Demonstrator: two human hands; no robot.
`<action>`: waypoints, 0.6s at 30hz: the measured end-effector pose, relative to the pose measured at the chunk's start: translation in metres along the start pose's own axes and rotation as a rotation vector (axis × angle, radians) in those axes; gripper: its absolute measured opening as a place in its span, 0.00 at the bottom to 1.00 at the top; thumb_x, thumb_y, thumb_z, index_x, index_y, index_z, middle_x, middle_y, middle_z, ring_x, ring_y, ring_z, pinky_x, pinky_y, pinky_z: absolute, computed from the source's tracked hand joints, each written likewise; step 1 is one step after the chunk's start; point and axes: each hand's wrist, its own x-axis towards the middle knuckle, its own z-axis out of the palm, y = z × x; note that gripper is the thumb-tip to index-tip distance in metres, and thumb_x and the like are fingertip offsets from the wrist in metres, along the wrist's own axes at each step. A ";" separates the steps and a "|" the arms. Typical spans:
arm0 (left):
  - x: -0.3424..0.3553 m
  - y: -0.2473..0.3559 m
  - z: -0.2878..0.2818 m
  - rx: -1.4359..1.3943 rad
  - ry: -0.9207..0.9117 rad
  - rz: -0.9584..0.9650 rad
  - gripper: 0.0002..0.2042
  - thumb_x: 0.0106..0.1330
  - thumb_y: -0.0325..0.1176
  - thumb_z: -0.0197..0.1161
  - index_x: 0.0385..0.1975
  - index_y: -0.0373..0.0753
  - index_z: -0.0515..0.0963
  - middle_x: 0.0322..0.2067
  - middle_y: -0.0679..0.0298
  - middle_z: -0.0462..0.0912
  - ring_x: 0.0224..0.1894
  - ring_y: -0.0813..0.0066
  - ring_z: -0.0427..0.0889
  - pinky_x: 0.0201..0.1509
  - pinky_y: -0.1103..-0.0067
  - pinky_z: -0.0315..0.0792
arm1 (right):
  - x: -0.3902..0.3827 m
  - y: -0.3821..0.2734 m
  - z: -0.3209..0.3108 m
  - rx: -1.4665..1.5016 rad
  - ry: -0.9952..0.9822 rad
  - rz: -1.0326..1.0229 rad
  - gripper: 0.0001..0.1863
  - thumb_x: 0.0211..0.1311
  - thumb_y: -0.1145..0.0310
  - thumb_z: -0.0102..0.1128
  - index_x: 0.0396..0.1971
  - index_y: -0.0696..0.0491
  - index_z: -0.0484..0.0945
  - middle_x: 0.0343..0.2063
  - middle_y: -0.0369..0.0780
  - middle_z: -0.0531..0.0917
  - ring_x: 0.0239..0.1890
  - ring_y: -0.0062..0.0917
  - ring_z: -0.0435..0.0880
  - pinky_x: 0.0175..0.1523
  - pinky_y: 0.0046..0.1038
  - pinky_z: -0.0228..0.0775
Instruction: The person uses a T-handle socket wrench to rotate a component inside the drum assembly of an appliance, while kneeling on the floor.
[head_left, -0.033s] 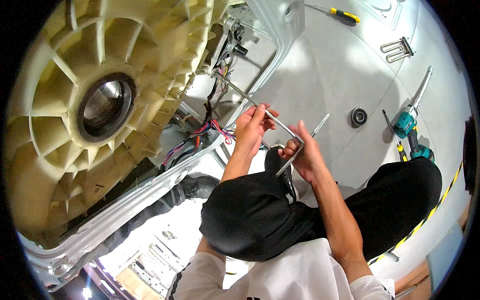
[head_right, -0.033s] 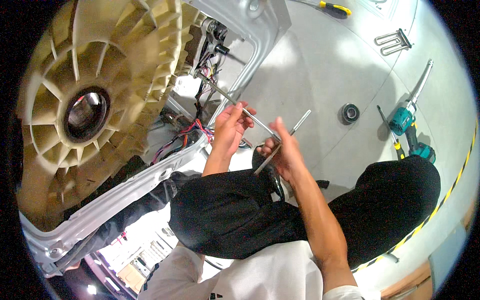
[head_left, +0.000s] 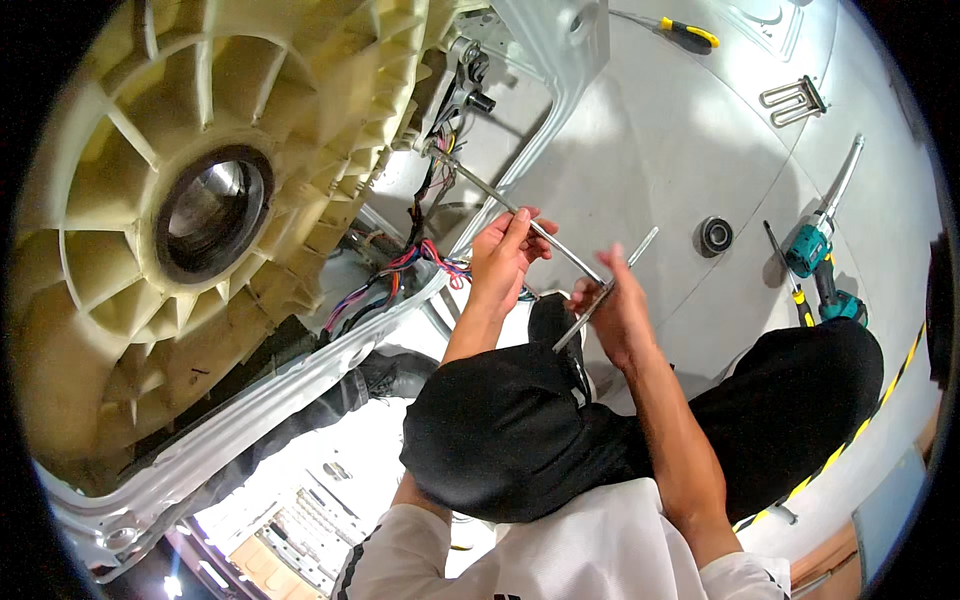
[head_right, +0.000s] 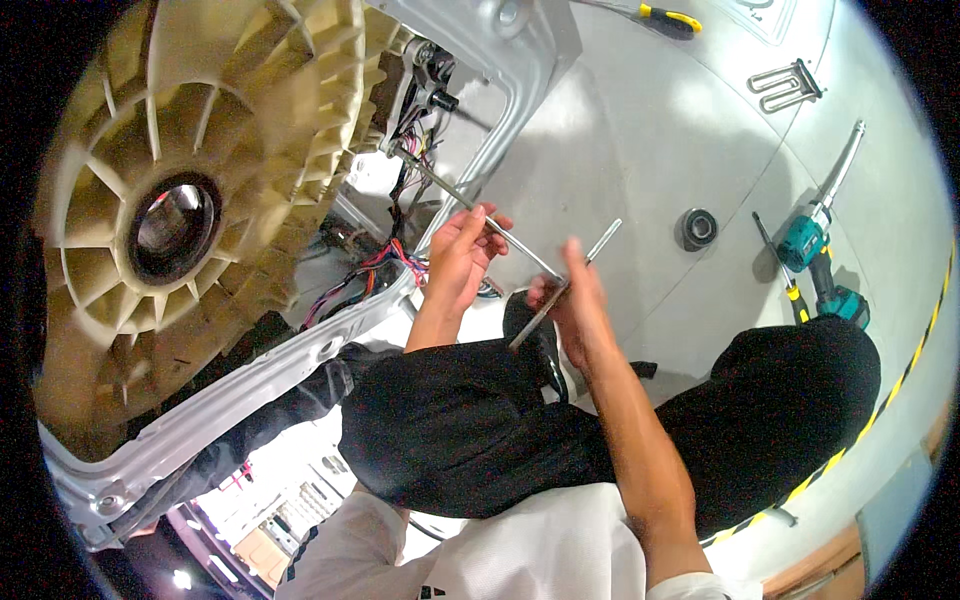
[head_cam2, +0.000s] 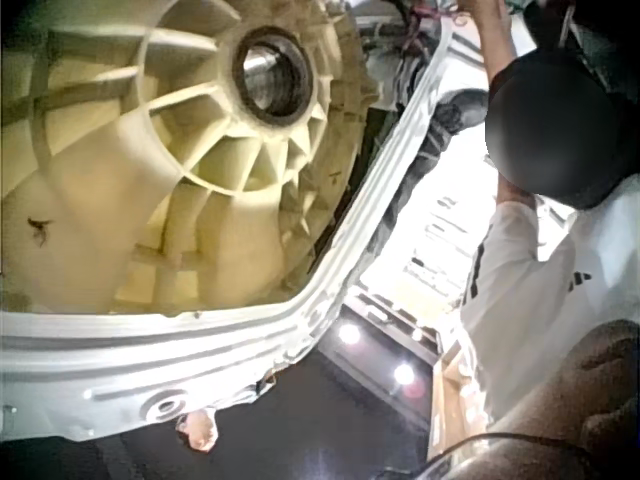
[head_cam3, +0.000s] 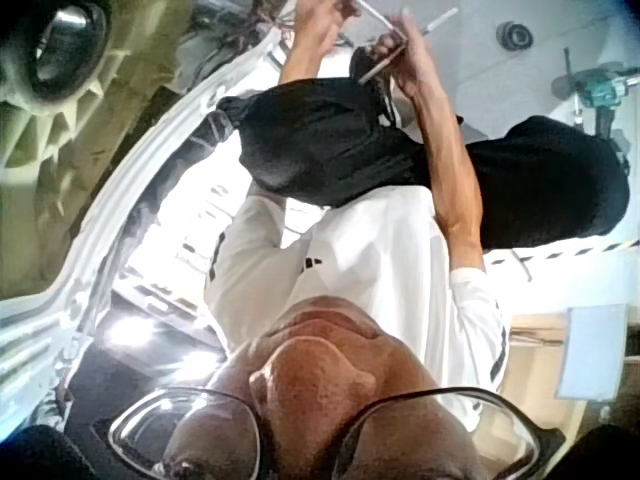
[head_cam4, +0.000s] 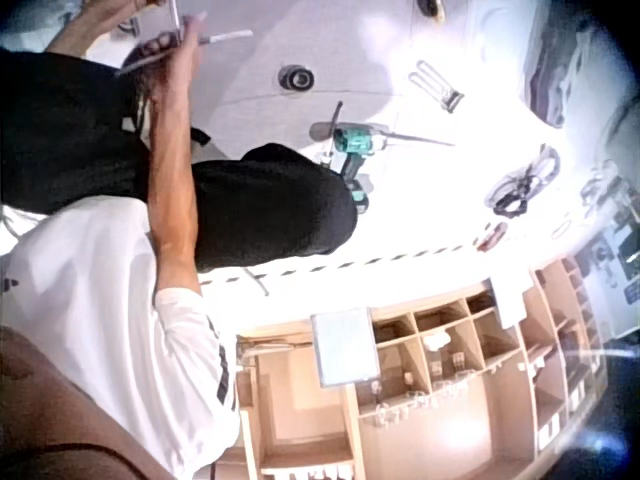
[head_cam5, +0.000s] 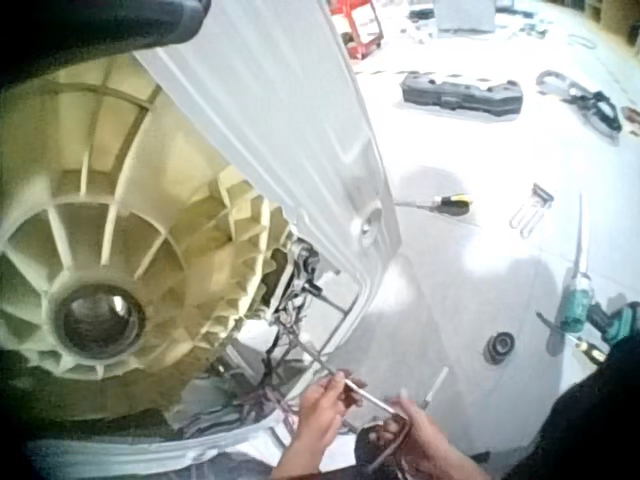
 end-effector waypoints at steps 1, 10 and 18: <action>0.001 -0.001 0.002 -0.010 0.004 -0.001 0.12 0.66 0.36 0.51 0.39 0.32 0.70 0.31 0.53 0.79 0.25 0.76 0.74 0.32 0.80 0.71 | -0.002 0.003 -0.009 -0.187 0.093 -0.278 0.15 0.62 0.61 0.48 0.43 0.56 0.67 0.28 0.40 0.71 0.29 0.25 0.71 0.39 0.29 0.66; 0.003 -0.002 0.000 -0.057 -0.023 -0.029 0.12 0.66 0.37 0.52 0.38 0.33 0.70 0.30 0.55 0.78 0.26 0.76 0.74 0.32 0.80 0.71 | 0.000 0.006 -0.020 -1.659 0.192 -1.364 0.21 0.47 0.73 0.58 0.45 0.44 0.74 0.46 0.37 0.73 0.62 0.36 0.60 0.63 0.55 0.40; 0.004 -0.001 0.001 -0.075 -0.024 -0.030 0.11 0.66 0.36 0.52 0.37 0.33 0.70 0.29 0.56 0.78 0.25 0.77 0.74 0.32 0.81 0.71 | 0.027 0.013 -0.021 -1.516 0.209 -1.614 0.17 0.43 0.69 0.63 0.38 0.47 0.78 0.23 0.34 0.70 0.40 0.27 0.73 0.62 0.51 0.48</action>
